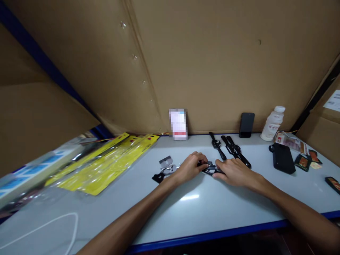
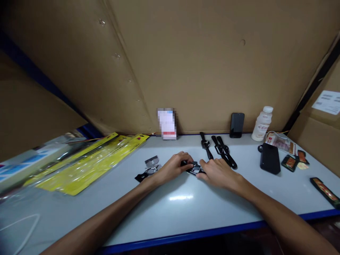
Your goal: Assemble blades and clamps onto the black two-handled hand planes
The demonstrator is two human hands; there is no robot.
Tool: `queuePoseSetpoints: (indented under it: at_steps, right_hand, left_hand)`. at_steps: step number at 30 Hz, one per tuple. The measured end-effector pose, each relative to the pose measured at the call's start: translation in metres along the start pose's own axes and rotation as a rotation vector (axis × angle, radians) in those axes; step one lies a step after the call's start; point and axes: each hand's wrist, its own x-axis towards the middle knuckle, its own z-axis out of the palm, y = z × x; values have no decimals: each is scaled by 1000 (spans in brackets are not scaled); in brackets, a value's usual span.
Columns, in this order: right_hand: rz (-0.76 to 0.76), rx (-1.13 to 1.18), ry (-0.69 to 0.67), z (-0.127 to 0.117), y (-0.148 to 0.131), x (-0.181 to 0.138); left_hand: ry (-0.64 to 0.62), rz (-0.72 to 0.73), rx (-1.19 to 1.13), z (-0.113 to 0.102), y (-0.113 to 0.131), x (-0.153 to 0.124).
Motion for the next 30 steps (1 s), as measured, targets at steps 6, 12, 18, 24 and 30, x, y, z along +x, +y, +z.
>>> queuePoseSetpoints:
  at_steps: [6,12,18,24,30]
  right_hand:
    - [13,-18,35,3,0,0]
    - [86,8,82,7,-3,4]
    - [126,98,100,13,-4,8]
    - [118,131,95,13,-3,9]
    - [132,3,77,-2,0,1]
  left_hand:
    - [20,-1,-67,-2,-4,0]
    - [24,14,-65,0,-4,1]
    - [41,23,-40,2,-2,0]
    - [48,51,-17,3,-1,0]
    - [305,47,277,-66,-16,-4]
